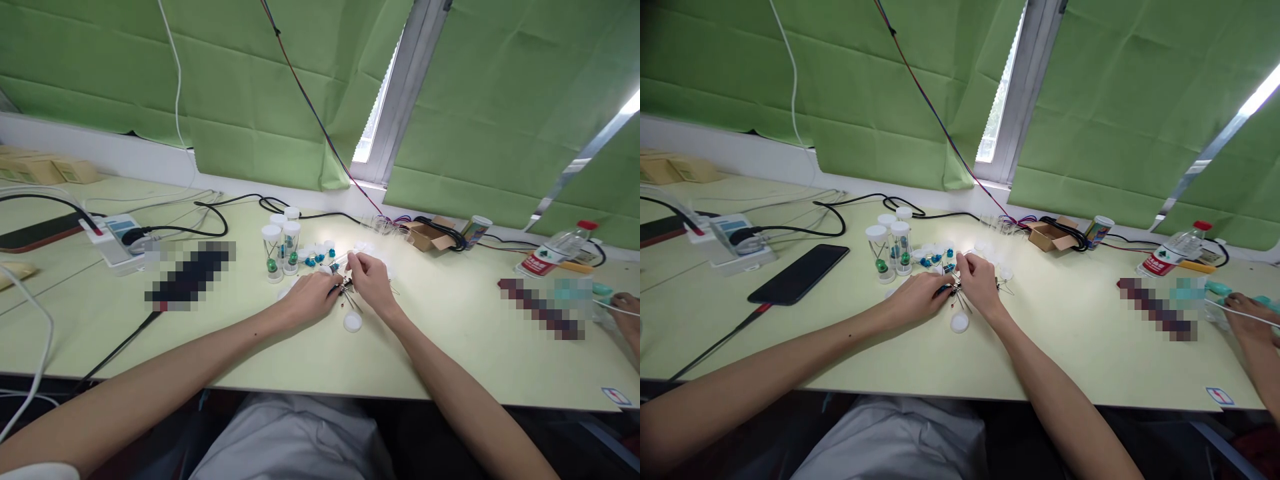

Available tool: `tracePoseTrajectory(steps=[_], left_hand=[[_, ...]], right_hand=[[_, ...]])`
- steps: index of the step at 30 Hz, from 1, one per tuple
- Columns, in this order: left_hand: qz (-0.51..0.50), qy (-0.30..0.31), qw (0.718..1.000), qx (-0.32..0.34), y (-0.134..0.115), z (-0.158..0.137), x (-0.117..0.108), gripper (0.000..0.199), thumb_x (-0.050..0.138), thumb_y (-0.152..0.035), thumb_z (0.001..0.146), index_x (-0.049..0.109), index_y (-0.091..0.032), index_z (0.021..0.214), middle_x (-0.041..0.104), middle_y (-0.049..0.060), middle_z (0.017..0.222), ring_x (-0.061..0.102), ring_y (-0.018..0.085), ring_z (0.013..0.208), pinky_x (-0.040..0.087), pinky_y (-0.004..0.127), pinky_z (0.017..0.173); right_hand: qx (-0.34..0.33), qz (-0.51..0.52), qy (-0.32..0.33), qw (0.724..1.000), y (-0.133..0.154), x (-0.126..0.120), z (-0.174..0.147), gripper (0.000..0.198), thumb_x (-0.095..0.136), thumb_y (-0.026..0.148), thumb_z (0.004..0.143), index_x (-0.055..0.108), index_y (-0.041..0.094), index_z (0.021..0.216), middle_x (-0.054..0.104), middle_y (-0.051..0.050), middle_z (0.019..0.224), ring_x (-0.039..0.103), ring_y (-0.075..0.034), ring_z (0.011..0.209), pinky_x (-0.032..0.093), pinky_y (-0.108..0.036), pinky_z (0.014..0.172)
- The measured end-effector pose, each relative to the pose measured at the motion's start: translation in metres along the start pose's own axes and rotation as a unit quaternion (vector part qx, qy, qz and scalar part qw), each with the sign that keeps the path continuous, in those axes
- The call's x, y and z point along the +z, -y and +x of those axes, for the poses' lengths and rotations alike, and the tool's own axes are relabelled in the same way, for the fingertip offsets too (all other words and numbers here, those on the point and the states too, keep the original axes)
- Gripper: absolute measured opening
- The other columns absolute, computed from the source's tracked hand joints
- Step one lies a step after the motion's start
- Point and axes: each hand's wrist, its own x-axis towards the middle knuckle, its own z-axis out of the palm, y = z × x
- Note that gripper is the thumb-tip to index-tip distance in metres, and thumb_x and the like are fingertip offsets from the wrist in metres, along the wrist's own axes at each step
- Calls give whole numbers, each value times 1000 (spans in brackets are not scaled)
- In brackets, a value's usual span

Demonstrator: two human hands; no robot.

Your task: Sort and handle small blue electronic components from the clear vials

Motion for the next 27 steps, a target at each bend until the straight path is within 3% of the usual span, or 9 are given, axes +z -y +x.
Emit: tracePoseTrajectory(steps=[6,17,23,27], left_hand=[[18,-11,1000,6,-1,0,-2,32,39,-33,97,68,-21,102,68,9,80,64,23,71,37,31,59],[-26,-89,994,61,-1,1,-3,29,42,-28,96,67,-20,82,63,4,65,55,17,57,29,28,55],[-57,-62,973,216,-10,-7,-3,36,37,-30,99,63,-20,77,61,2,62,52,13,54,30,28,54],[-60,-21,960,273,-17,-12,0,35,41,-37,98,64,-20,78,60,3,61,52,13,54,32,29,55]], right_hand=[[-4,5,9,1000,1,1,-1,42,46,49,96,55,20,67,45,4,44,43,-13,46,34,-26,52],[4,28,-7,1000,3,-1,-2,44,44,54,96,55,21,69,46,3,49,43,-13,47,34,-27,51],[0,39,-13,999,3,-1,-2,43,44,53,96,55,21,70,45,3,52,41,-13,49,33,-27,51],[-7,41,12,999,4,2,-3,41,45,51,96,56,20,72,44,4,53,39,-12,50,33,-26,52]])
